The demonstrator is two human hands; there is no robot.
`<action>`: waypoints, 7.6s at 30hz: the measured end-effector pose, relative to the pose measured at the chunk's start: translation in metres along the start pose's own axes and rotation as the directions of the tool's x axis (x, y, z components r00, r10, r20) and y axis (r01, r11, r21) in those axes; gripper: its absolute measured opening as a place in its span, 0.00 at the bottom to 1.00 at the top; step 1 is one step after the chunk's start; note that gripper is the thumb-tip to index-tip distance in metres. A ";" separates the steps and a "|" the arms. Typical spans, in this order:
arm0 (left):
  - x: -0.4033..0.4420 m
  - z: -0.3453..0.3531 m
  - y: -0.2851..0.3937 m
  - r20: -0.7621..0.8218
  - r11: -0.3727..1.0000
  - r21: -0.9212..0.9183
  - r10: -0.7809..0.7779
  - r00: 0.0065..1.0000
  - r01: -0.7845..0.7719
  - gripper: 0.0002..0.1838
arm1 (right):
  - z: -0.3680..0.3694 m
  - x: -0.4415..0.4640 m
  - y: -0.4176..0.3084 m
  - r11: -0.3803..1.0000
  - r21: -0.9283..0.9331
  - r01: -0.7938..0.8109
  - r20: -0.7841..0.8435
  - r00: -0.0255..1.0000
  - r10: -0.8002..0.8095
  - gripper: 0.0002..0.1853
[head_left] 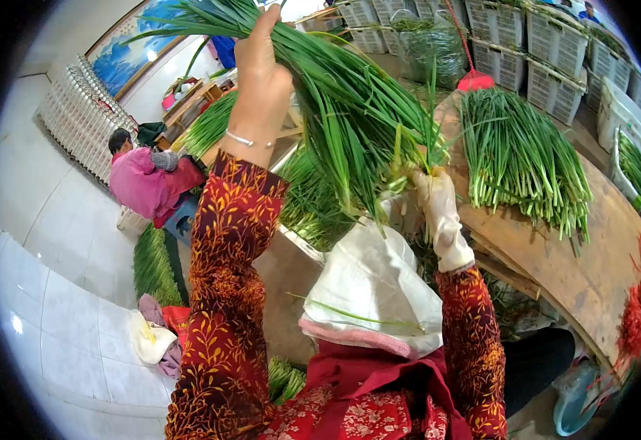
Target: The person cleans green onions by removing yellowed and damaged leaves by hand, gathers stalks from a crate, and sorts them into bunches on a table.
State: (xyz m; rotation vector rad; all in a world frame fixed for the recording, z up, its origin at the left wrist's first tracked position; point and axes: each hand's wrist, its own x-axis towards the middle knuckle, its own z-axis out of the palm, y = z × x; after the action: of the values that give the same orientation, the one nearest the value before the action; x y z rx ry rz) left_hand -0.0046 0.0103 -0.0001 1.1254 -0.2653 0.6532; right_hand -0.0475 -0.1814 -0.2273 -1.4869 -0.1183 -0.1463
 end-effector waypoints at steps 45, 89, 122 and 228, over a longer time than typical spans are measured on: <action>0.004 -0.007 -0.014 0.231 0.984 0.121 0.100 0.968 -0.131 0.09 | -0.038 -0.050 -0.004 0.926 0.356 -0.124 0.387 0.922 -0.025 0.18; 0.010 -0.011 0.005 0.177 0.993 -0.115 0.007 0.984 0.013 0.09 | -0.023 -0.066 -0.003 0.873 0.132 -0.469 0.682 0.682 0.264 0.26; -0.078 -0.067 -0.007 0.293 0.843 0.450 0.174 0.940 -0.296 0.20 | -0.043 -0.067 0.081 0.853 0.399 -0.336 0.628 0.778 0.012 0.19; -0.225 -0.293 -0.136 -0.041 0.187 0.982 0.067 0.997 0.027 0.17 | -0.085 -0.085 0.121 0.762 -0.080 -0.643 0.166 0.745 0.646 0.24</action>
State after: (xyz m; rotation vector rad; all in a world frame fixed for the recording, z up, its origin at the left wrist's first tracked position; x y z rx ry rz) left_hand -0.1353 0.1584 -0.3409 2.3972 0.3253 0.9174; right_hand -0.1113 -0.2543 -0.3672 -1.4779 0.2591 0.5626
